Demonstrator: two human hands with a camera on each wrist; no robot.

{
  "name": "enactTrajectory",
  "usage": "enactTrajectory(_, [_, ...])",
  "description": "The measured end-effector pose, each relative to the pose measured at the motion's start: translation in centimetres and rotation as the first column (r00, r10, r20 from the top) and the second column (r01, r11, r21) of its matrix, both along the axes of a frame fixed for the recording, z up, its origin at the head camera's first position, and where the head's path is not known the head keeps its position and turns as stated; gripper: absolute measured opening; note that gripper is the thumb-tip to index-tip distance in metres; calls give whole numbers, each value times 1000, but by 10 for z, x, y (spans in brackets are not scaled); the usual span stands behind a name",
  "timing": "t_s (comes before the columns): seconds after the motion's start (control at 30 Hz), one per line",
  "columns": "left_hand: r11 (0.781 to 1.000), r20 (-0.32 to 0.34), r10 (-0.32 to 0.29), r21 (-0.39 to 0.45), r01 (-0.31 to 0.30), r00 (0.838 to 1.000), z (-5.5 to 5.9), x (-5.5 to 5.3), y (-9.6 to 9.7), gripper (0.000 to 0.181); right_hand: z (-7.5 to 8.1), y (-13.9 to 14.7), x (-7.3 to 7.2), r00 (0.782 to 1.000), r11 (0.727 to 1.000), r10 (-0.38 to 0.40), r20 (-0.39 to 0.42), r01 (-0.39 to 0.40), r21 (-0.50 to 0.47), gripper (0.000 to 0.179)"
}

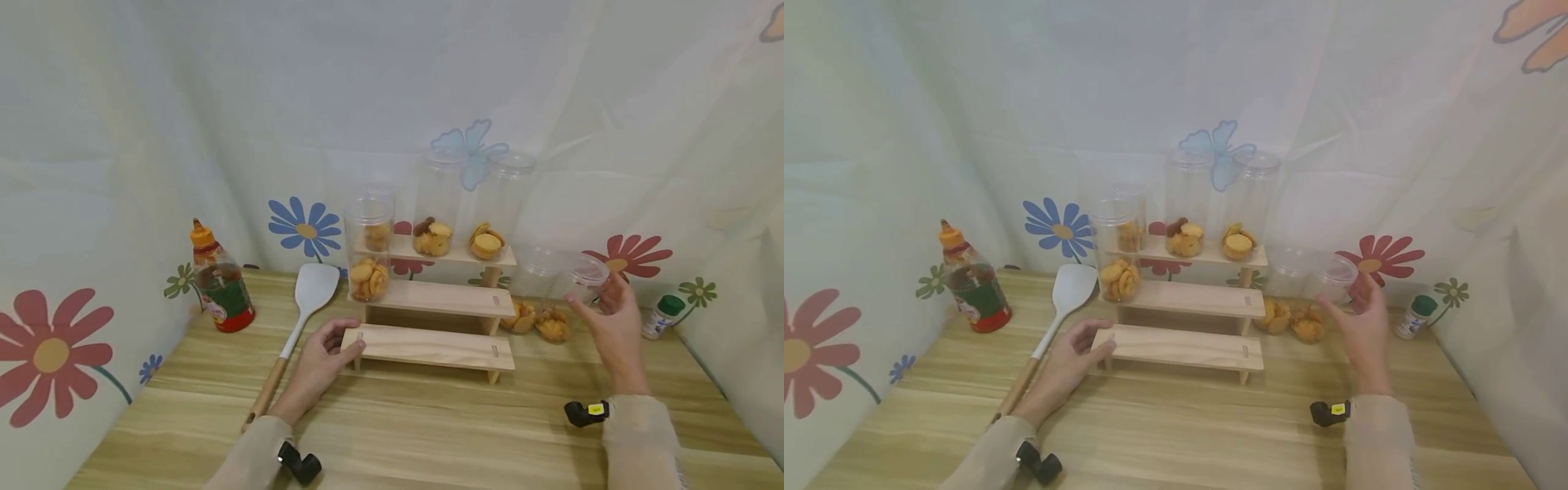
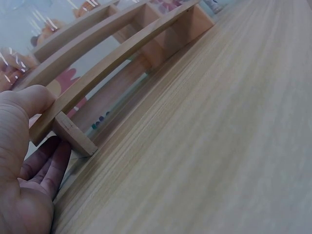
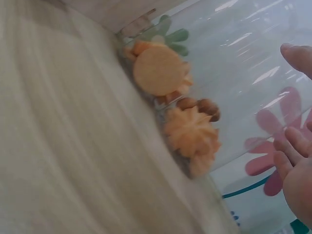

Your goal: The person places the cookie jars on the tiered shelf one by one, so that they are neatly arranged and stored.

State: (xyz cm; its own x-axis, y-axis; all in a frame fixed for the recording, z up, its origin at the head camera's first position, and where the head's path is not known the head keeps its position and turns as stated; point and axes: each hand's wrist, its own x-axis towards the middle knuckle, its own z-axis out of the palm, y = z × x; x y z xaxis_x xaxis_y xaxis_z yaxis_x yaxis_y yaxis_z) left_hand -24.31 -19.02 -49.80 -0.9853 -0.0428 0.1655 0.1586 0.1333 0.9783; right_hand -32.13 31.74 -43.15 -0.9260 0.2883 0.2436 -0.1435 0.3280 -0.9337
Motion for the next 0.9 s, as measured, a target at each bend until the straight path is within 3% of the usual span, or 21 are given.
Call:
enactTrajectory(0.3, [1000,3,5,-6,-5,1000,1,0,1,41,-20,-10,-2,999,999,34,24,-34,3,86])
enactTrajectory(0.57, [1000,6,4,2,-4,1000,0,0,1,41,-32,-13,-6,995,996,85,53,-84,-17,89])
enactTrajectory(0.9, [1000,10,7,-2,-7,1000,1,0,1,42,-35,-14,-7,994,995,102,45,-101,-28,90])
